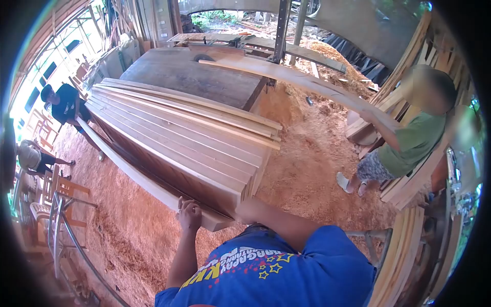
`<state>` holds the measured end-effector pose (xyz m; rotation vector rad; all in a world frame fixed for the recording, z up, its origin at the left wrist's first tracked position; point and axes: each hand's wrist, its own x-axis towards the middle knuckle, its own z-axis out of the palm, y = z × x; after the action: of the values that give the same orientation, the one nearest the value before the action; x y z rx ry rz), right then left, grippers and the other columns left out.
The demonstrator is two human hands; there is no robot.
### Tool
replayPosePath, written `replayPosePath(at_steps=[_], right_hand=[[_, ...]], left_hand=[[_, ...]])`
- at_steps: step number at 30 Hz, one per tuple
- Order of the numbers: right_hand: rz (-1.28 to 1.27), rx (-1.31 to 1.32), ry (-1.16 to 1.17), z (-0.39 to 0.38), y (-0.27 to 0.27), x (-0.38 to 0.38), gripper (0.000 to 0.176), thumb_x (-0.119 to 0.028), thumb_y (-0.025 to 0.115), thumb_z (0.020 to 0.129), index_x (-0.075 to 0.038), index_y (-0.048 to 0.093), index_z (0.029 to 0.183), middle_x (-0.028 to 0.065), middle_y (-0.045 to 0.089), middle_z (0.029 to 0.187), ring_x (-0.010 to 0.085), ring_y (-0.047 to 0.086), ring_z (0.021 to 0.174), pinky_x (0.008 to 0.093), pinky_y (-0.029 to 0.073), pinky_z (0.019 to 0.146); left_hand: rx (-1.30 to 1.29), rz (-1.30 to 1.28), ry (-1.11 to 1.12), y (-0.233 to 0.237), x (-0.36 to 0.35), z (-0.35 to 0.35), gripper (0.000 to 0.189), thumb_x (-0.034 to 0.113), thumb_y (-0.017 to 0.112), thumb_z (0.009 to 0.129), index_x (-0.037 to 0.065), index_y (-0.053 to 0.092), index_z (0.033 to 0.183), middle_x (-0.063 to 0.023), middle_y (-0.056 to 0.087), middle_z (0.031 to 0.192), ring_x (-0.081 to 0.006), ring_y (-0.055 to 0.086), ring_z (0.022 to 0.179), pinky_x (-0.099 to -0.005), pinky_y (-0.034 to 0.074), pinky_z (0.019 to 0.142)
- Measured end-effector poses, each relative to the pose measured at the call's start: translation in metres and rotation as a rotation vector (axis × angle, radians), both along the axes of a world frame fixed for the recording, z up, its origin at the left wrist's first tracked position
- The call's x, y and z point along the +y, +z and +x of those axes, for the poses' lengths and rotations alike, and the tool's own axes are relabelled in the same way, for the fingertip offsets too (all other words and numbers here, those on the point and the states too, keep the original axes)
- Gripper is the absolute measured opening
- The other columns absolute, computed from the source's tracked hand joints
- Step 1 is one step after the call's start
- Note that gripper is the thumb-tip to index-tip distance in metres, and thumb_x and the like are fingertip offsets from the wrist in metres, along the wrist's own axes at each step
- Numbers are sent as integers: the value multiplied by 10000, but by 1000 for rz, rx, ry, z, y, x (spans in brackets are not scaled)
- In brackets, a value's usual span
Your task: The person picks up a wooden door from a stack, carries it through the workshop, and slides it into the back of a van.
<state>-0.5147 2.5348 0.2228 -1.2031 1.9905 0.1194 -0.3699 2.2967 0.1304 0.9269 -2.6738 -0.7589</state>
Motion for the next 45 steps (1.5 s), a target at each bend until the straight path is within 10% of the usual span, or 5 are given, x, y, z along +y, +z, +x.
replayPosePath(at_steps=[15, 20, 29, 38, 45], right_hand=[[147, -176, -540, 64, -130, 155, 379, -419, 722, 847, -81, 767, 1011, 166, 755, 947, 292, 726, 896, 441, 564, 778], [393, -168, -280, 42, -205, 248, 426, -485, 669, 869, -77, 780, 918, 147, 762, 918, 242, 728, 843, 420, 558, 746], [-61, -249, -673, -43, -176, 314, 393, -378, 685, 935, -50, 748, 1144, 119, 775, 957, 206, 728, 831, 336, 575, 790], [-153, -325, -1334, -136, -151, 466, 215, -194, 631, 950, -21, 665, 827, 77, 653, 726, 188, 616, 579, 335, 500, 501], [-60, -314, -1174, -97, -195, 400, 188, -194, 652, 933, -30, 692, 849, 86, 656, 725, 197, 623, 591, 361, 515, 533]], left_hand=[[205, -23, 61, 2, 4, 0, 93, 156, 619, 819, 178, 707, 842, -38, 605, 1415, -287, 387, 1489, -732, 289, 1031], [136, -15, 228, 17, 15, 0, 608, 176, 677, 759, 206, 529, 1347, -189, 146, 1693, -415, 211, 1547, -680, 340, 1061], [221, 129, 485, -34, 21, -6, 1065, 252, 758, 716, 93, 224, 1624, -205, 187, 1684, -400, 314, 1505, -449, 344, 1206], [158, 308, 610, -17, 57, -15, 1134, 226, 754, 742, -24, 83, 1622, -319, 452, 1507, -434, 536, 1320, -413, 432, 1126], [208, 230, 589, -48, 46, -12, 1137, 214, 785, 748, -16, 97, 1624, -296, 352, 1592, -439, 439, 1414, -414, 351, 1200]])
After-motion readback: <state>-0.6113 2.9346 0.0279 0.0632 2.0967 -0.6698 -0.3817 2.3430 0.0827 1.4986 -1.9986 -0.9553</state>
